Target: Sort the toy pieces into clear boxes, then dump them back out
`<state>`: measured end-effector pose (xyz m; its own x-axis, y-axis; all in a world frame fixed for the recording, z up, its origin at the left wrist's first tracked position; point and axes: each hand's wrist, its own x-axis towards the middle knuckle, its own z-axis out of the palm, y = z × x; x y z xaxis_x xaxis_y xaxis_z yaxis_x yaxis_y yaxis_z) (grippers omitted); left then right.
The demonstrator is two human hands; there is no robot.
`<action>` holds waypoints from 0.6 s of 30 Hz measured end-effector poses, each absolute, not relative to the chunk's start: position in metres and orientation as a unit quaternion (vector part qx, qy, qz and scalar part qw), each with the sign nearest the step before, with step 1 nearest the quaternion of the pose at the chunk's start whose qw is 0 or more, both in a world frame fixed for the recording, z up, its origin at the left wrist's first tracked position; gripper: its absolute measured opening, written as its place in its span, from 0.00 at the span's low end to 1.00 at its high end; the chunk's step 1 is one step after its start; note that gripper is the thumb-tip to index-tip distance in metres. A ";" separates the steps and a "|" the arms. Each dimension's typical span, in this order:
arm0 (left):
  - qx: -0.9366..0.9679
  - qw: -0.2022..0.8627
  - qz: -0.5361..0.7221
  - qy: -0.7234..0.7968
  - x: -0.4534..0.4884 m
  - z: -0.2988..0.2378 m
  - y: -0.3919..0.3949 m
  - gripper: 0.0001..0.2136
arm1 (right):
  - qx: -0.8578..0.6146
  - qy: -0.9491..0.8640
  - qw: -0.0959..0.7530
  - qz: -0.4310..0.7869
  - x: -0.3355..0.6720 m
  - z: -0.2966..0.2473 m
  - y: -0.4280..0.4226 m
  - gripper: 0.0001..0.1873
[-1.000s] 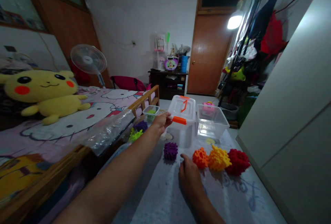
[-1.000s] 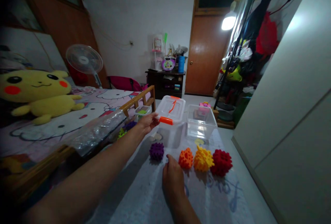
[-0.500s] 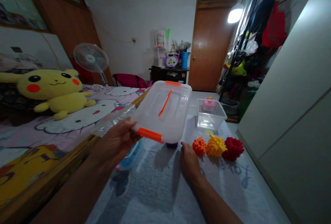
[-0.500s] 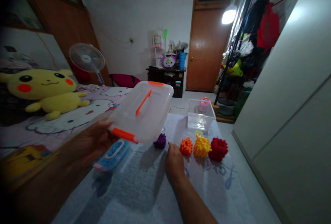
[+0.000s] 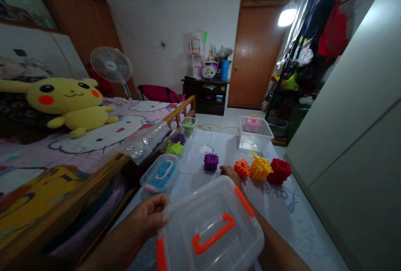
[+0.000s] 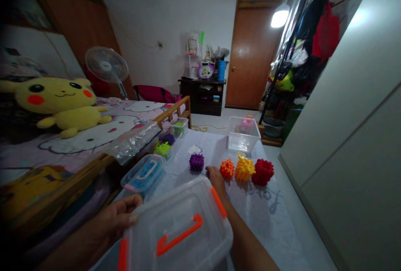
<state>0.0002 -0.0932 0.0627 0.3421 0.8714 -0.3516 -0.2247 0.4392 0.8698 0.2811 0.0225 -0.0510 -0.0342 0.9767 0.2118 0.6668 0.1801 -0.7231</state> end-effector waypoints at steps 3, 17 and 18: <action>0.370 0.729 0.367 0.443 0.001 0.056 -0.087 0.16 | -0.597 -0.652 0.359 0.298 0.286 -0.043 0.024 0.10; 0.299 0.628 0.532 0.483 0.042 0.037 -0.076 0.24 | -0.594 -0.579 0.387 0.404 0.330 0.054 -0.063 0.28; 0.312 0.601 0.543 0.497 0.043 0.034 -0.077 0.25 | -0.598 -0.595 0.379 0.380 0.331 0.056 -0.067 0.26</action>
